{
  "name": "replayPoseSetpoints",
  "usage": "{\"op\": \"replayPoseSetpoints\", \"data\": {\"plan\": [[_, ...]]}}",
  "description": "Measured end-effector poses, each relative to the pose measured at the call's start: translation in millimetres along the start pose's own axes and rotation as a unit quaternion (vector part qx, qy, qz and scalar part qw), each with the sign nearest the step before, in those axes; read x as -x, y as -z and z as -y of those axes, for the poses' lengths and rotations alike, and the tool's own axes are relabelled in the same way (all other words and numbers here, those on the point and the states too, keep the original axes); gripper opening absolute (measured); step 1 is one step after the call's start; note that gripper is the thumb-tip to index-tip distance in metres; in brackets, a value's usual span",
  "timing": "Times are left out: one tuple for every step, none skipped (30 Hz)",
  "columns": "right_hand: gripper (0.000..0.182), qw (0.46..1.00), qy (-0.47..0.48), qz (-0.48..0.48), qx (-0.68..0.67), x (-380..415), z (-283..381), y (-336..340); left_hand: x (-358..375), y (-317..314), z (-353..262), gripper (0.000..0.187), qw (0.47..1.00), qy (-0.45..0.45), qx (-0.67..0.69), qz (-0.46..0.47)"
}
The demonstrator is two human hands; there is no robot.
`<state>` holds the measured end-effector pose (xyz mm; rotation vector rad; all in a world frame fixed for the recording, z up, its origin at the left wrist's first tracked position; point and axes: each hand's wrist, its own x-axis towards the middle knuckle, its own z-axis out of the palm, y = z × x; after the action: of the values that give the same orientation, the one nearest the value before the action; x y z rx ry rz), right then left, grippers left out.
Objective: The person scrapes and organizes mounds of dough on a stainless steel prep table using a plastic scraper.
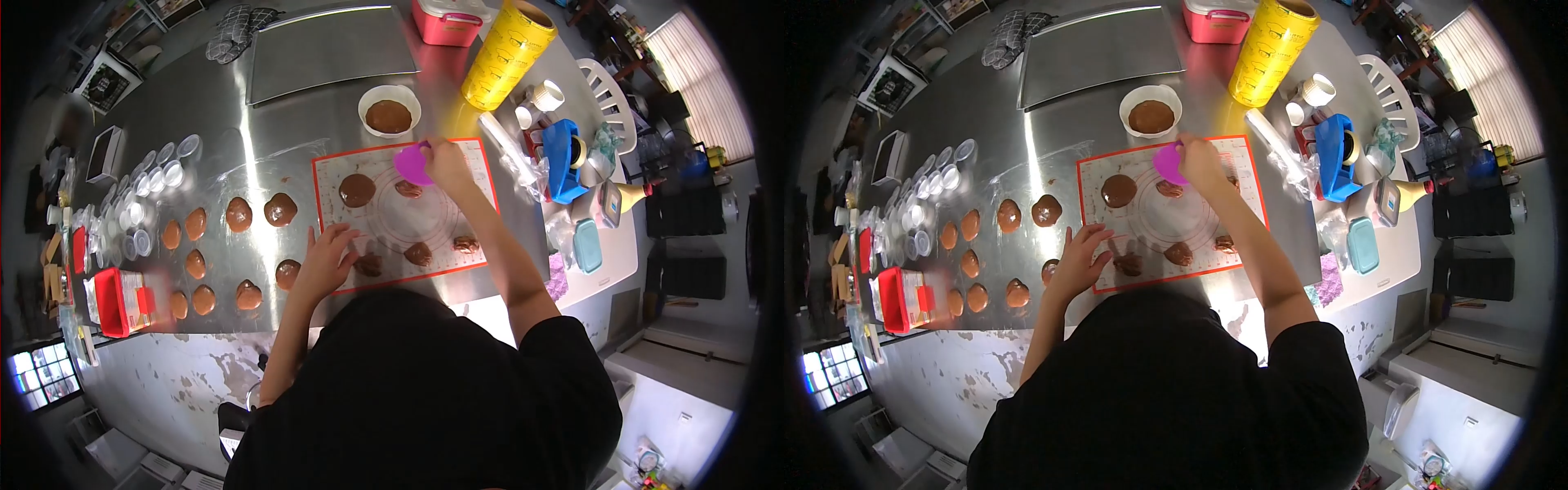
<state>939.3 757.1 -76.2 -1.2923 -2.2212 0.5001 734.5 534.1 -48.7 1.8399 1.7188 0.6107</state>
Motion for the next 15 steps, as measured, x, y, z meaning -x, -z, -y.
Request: {"op": "replayPoseSetpoints", "data": {"plan": [[0.012, 1.000, -0.008, -0.004, -0.008, -2, 5, 7, 1, 0, 1, 0.035, 1.000, 0.003, -0.001, 0.001], [0.012, 1.000, -0.009, -0.004, -0.008, -2, 8, 7, 2, -1, 3, 0.035, 1.000, 0.003, 0.000, 0.002], [0.012, 1.000, -0.017, 0.005, -0.019, 0, 11, 7, 3, -2, 5, 0.035, 1.000, 0.005, -0.002, 0.001], [0.012, 0.999, -0.025, 0.012, -0.029, 1, 13, 7, 3, -3, 6, 0.034, 1.000, 0.007, -0.004, 0.001], [0.012, 0.999, -0.025, 0.011, -0.028, 4, 4, -3, 2, -3, 6, 0.034, 1.000, 0.005, -0.004, 0.001], [0.012, 1.000, 0.011, 0.010, 0.011, 9, -12, -20, 2, -4, 6, 0.035, 1.000, 0.001, -0.002, -0.001], [0.012, 0.998, 0.047, 0.009, 0.049, 12, -21, -31, 2, -4, 6, 0.035, 1.000, -0.003, -0.001, -0.003], [0.012, 0.998, 0.048, 0.008, 0.049, 11, -18, -27, 1, -4, 5, 0.035, 1.000, -0.003, -0.002, -0.005], [0.012, 0.998, 0.035, 0.023, 0.055, 9, -10, -19, 0, -3, 4, 0.035, 1.000, -0.007, -0.003, -0.004], [0.012, 0.997, 0.021, 0.038, 0.060, 6, -2, -12, 0, -3, 4, 0.035, 1.000, -0.010, -0.004, -0.002], [0.012, 0.997, 0.022, 0.040, 0.059, 1, 6, -5, 1, -2, 4, 0.035, 1.000, -0.008, -0.004, -0.003], [0.012, 0.997, 0.048, 0.045, 0.042, -5, 13, 1, 1, -2, 5, 0.036, 1.000, -0.008, -0.003, -0.004], [0.014, 0.996, 0.074, 0.050, 0.025, -10, 16, 4, 2, -3, 6, 0.036, 1.000, -0.009, -0.001, -0.006], [0.014, 0.996, 0.072, 0.051, 0.026, -16, 15, 3, 2, -3, 6, 0.036, 1.000, -0.010, 0.000, -0.005], [0.014, 0.980, 0.188, 0.049, 0.038, -22, 14, 2, 2, -3, 7, 0.036, 1.000, -0.008, 0.002, -0.002]]}}
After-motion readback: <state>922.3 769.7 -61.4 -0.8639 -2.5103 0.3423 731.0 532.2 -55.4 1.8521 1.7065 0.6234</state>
